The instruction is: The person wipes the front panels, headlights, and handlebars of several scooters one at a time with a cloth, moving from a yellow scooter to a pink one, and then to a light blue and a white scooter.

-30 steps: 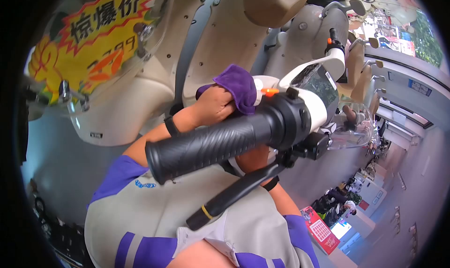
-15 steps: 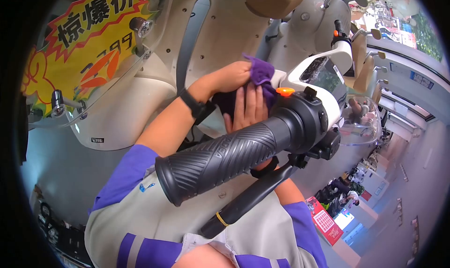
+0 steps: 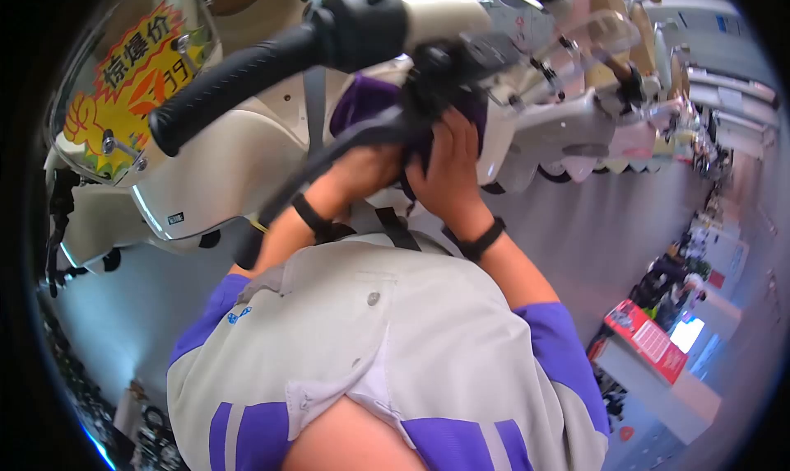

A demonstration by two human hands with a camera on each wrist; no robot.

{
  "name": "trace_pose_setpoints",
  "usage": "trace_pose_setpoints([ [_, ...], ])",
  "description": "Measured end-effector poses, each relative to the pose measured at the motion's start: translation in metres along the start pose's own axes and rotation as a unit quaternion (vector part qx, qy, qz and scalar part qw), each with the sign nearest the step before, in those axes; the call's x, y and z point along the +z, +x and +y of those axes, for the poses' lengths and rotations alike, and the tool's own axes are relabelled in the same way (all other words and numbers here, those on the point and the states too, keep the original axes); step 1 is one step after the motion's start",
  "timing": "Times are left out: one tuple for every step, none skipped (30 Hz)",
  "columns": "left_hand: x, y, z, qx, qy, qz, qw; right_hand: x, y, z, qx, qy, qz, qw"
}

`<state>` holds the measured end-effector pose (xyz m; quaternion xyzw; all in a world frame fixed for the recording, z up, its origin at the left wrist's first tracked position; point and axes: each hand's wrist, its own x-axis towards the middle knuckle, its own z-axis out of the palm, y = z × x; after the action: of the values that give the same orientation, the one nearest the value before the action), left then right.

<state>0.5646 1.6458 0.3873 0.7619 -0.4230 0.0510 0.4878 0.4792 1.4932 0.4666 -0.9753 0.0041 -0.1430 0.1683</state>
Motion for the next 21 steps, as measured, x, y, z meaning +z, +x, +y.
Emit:
trace_pose_setpoints([
  [0.001, 0.007, 0.002, -0.021, -0.025, -0.024, 0.999, 0.004, 0.006, -0.004, 0.012, 0.012, 0.034, 0.999],
  [0.001, 0.014, 0.005, -0.043, -0.048, -0.047, 0.997, 0.010, 0.012, -0.011, 0.024, 0.024, 0.068, 0.997],
  [0.008, 0.005, 0.004, -0.053, 0.006, -0.006, 0.999, 0.013, 0.011, -0.014, 0.036, 0.037, 0.102, 0.993],
  [0.016, -0.005, 0.006, -0.074, 0.032, -0.005, 0.997, 0.013, 0.001, -0.012, 0.002, 0.023, 0.102, 0.995],
  [0.023, -0.012, 0.007, -0.092, 0.061, -0.003, 0.994, 0.015, -0.007, -0.008, -0.032, 0.008, 0.103, 0.994],
  [0.032, -0.018, 0.013, -0.069, 0.086, 0.022, 0.994, 0.014, -0.016, -0.001, -0.066, -0.008, 0.105, 0.992],
  [0.040, -0.026, 0.022, -0.048, 0.109, 0.048, 0.992, 0.010, -0.027, 0.007, -0.066, 0.009, 0.112, 0.991],
  [0.047, -0.030, 0.032, -0.028, 0.133, 0.075, 0.988, 0.006, -0.040, 0.014, -0.069, 0.028, 0.117, 0.990],
  [0.051, -0.029, 0.043, -0.014, 0.167, 0.059, 0.984, 0.003, -0.052, 0.022, -0.074, 0.048, 0.122, 0.989],
  [0.054, -0.023, 0.057, -0.002, 0.202, 0.045, 0.978, 0.000, -0.060, 0.035, -0.063, 0.065, 0.134, 0.987],
  [0.057, -0.017, 0.072, 0.008, 0.238, 0.033, 0.971, 0.000, -0.067, 0.051, -0.056, 0.083, 0.144, 0.984],
  [0.060, -0.002, 0.090, -0.033, 0.261, -0.039, 0.964, -0.002, -0.071, 0.069, -0.051, 0.102, 0.155, 0.981],
  [0.062, 0.018, 0.110, -0.075, 0.283, -0.109, 0.950, -0.003, -0.072, 0.086, -0.040, 0.112, 0.167, 0.979],
  [0.069, 0.030, 0.122, -0.117, 0.304, -0.178, 0.928, -0.003, -0.071, 0.104, -0.029, 0.123, 0.180, 0.976],
  [0.080, 0.037, 0.126, -0.088, 0.320, -0.156, 0.930, -0.002, -0.070, 0.120, -0.016, 0.132, 0.196, 0.972],
  [0.091, 0.047, 0.126, -0.055, 0.334, -0.133, 0.932, 0.001, -0.070, 0.136, -0.012, 0.160, 0.198, 0.967],
  [0.104, 0.057, 0.127, -0.017, 0.347, -0.109, 0.931, 0.006, -0.070, 0.149, 0.002, 0.199, 0.215, 0.956],
  [0.115, 0.063, 0.130, 0.011, 0.377, -0.072, 0.923, 0.016, -0.072, 0.161, 0.019, 0.238, 0.231, 0.943],
  [0.126, 0.066, 0.134, 0.040, 0.403, -0.038, 0.913, 0.027, -0.075, 0.171, 0.037, 0.277, 0.246, 0.928],
  [0.137, 0.067, 0.138, 0.068, 0.425, -0.006, 0.902, 0.042, -0.080, 0.177, 0.075, 0.304, 0.268, 0.911],
  [0.148, 0.067, 0.140, 0.054, 0.437, -0.049, 0.897, 0.060, -0.086, 0.180, 0.113, 0.332, 0.285, 0.892],
])
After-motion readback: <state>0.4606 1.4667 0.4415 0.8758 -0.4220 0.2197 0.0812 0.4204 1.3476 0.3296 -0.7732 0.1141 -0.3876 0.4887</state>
